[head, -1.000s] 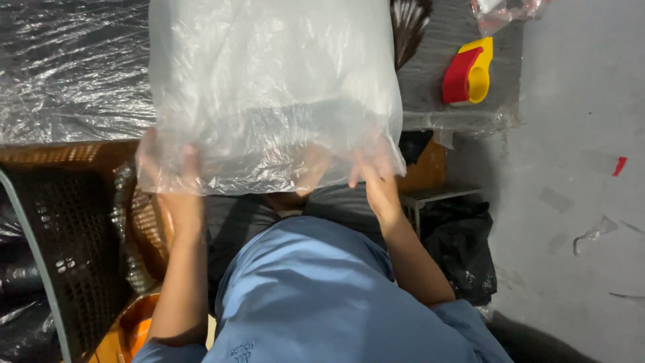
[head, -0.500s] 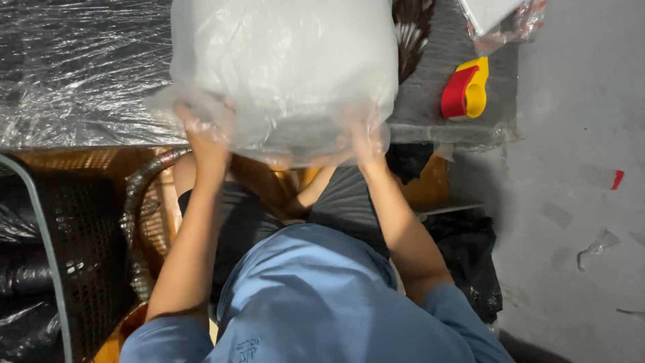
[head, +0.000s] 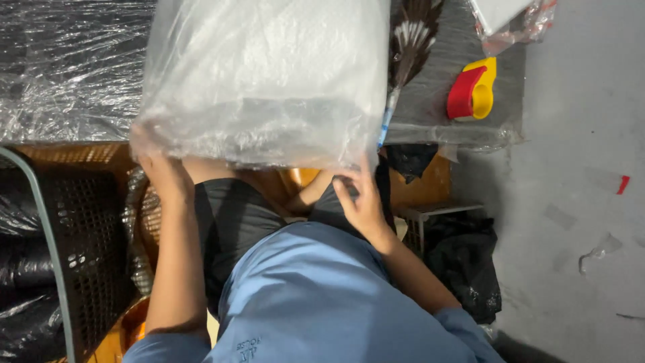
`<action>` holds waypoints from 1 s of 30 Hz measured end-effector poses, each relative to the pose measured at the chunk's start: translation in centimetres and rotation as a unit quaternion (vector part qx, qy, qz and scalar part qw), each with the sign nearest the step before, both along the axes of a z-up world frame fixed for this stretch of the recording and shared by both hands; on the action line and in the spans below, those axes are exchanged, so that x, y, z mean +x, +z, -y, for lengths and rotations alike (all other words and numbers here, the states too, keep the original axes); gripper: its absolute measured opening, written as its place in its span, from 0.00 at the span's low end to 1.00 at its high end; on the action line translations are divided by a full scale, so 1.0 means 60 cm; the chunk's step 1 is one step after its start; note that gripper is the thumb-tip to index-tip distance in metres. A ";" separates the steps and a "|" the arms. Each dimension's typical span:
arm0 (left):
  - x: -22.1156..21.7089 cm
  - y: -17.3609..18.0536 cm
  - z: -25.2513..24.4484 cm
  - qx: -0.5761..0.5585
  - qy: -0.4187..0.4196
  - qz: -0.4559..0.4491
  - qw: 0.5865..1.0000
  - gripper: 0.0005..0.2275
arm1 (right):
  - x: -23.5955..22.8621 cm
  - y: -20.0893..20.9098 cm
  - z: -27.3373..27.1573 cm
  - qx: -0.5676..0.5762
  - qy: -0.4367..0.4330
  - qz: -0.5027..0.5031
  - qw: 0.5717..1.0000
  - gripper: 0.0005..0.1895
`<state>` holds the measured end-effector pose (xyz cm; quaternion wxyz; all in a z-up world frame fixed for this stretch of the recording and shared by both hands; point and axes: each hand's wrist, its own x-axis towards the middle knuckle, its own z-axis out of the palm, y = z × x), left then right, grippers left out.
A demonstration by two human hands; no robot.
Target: The person uses a feather duster to wipe the surface of a black plastic package, then places it aside. They repeat the same dusting action on a white plastic-wrapped package, rotating it to clean multiple sides. The person then folds the open end of the white package and inserts a small cylindrical object into the opening.
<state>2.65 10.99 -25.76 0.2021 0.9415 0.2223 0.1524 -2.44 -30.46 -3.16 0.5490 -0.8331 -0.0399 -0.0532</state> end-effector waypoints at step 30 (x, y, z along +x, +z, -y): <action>-0.025 0.376 0.234 -0.058 -0.365 0.270 0.889 0.16 | 0.272 -0.254 0.373 -0.155 -0.119 -0.029 0.980 0.26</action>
